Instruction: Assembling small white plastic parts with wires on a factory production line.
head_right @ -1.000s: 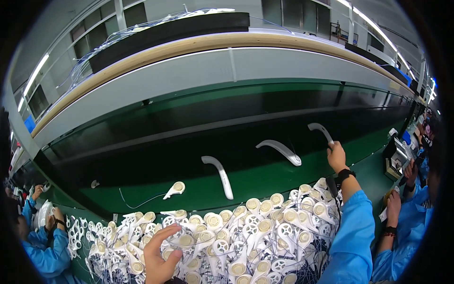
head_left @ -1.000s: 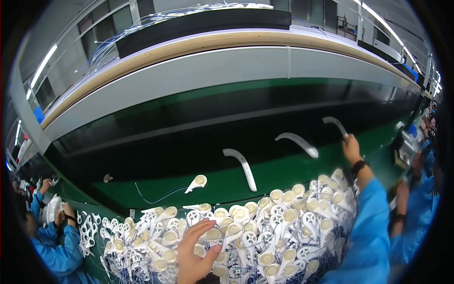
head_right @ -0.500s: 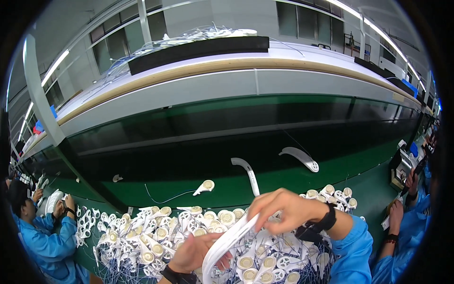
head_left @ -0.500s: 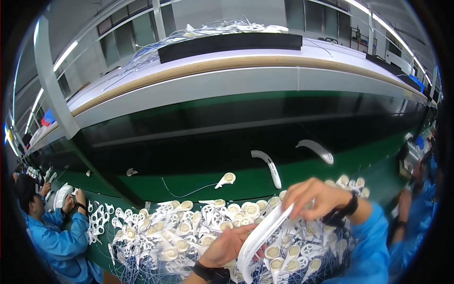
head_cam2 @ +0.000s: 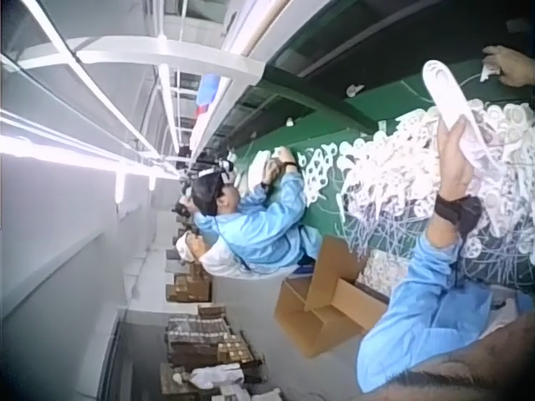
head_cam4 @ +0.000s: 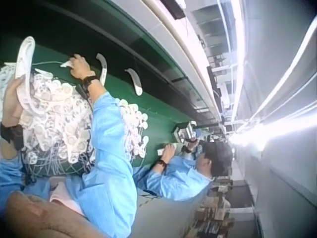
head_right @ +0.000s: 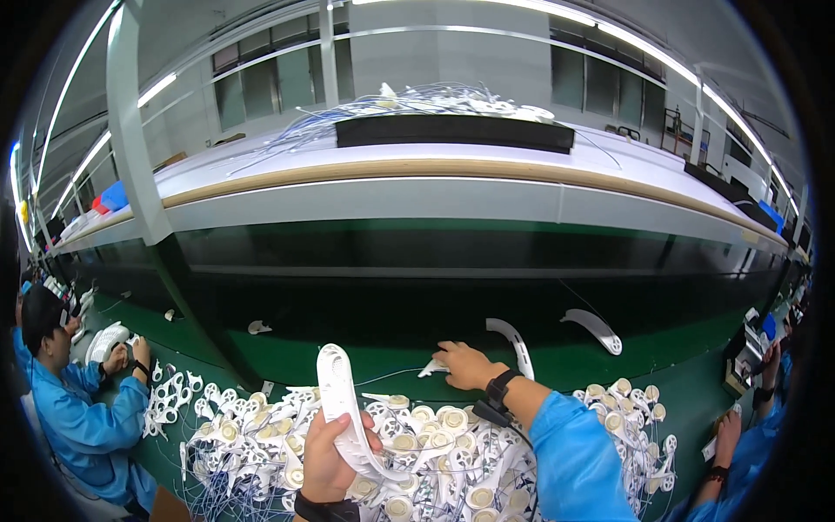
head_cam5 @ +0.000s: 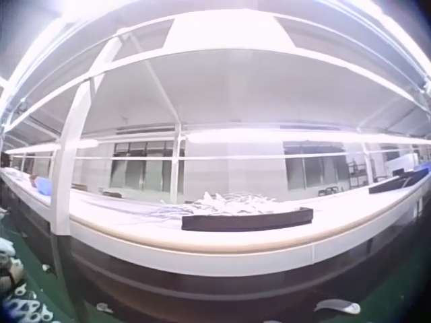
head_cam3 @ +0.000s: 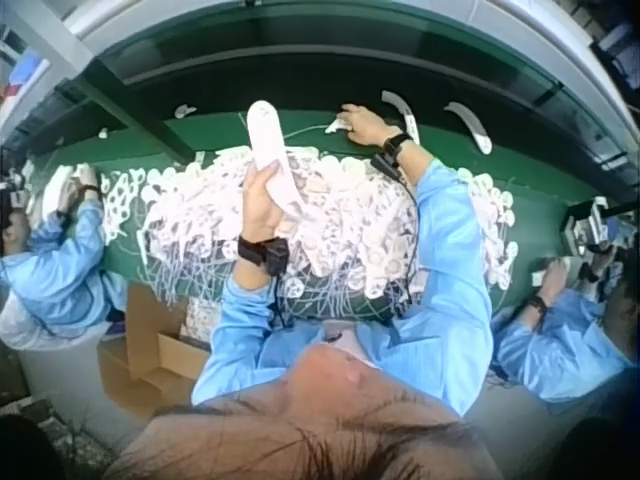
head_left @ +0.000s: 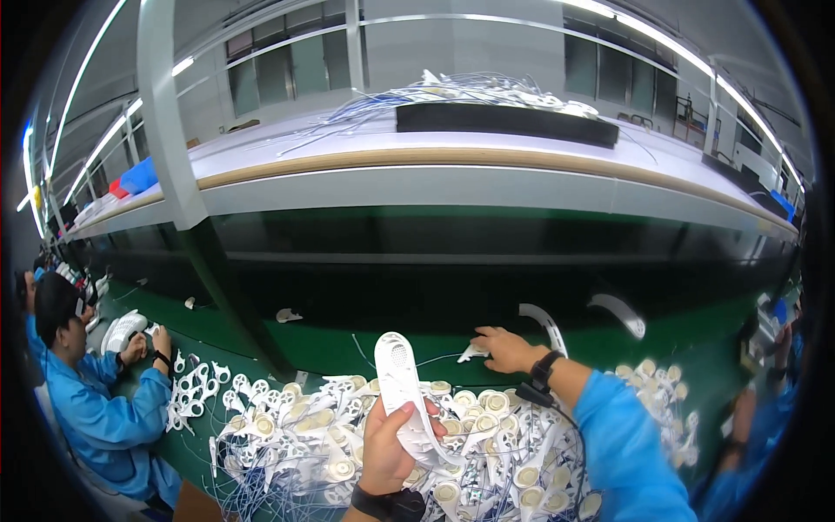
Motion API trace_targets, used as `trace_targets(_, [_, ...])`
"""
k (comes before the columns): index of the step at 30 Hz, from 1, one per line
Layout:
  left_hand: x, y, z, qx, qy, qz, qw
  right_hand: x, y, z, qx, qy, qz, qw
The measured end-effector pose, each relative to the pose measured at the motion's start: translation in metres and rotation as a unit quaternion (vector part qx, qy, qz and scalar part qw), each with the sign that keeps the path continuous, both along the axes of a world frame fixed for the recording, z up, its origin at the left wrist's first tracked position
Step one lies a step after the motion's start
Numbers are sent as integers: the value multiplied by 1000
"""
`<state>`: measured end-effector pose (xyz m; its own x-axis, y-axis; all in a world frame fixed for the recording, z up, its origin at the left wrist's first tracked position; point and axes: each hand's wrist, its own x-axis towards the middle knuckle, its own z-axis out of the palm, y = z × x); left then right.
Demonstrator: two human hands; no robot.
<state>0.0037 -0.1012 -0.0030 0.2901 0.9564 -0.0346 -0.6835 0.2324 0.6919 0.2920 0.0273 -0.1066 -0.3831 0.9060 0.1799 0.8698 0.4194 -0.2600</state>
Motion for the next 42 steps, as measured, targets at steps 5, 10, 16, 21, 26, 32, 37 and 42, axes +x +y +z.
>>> trace_targets(5, [-7,0,4,16,17,5,1000,-9,8,3,-34,-65,-25,997])
trace_targets(10, [-10,1,7,40,40,15,998,2,-11,29,3,-6,-48,999])
trace_targets(16, [-14,1,10,87,123,36,988,8,-66,104,19,23,-58,998])
trace_targets(21, [-14,4,9,98,143,79,982,10,-104,155,6,100,-10,995])
trace_targets(26, [-11,9,-8,137,201,63,968,0,-142,179,-8,196,-4,980])
trace_targets(32, [0,2,-17,250,371,40,893,-15,-162,197,-72,245,127,959])
trace_targets(37, [1,-2,-12,285,410,10,866,-33,-158,197,-39,225,192,954])
trace_targets(42, [-3,-5,-2,307,447,-5,840,-37,-151,200,-81,229,153,958])
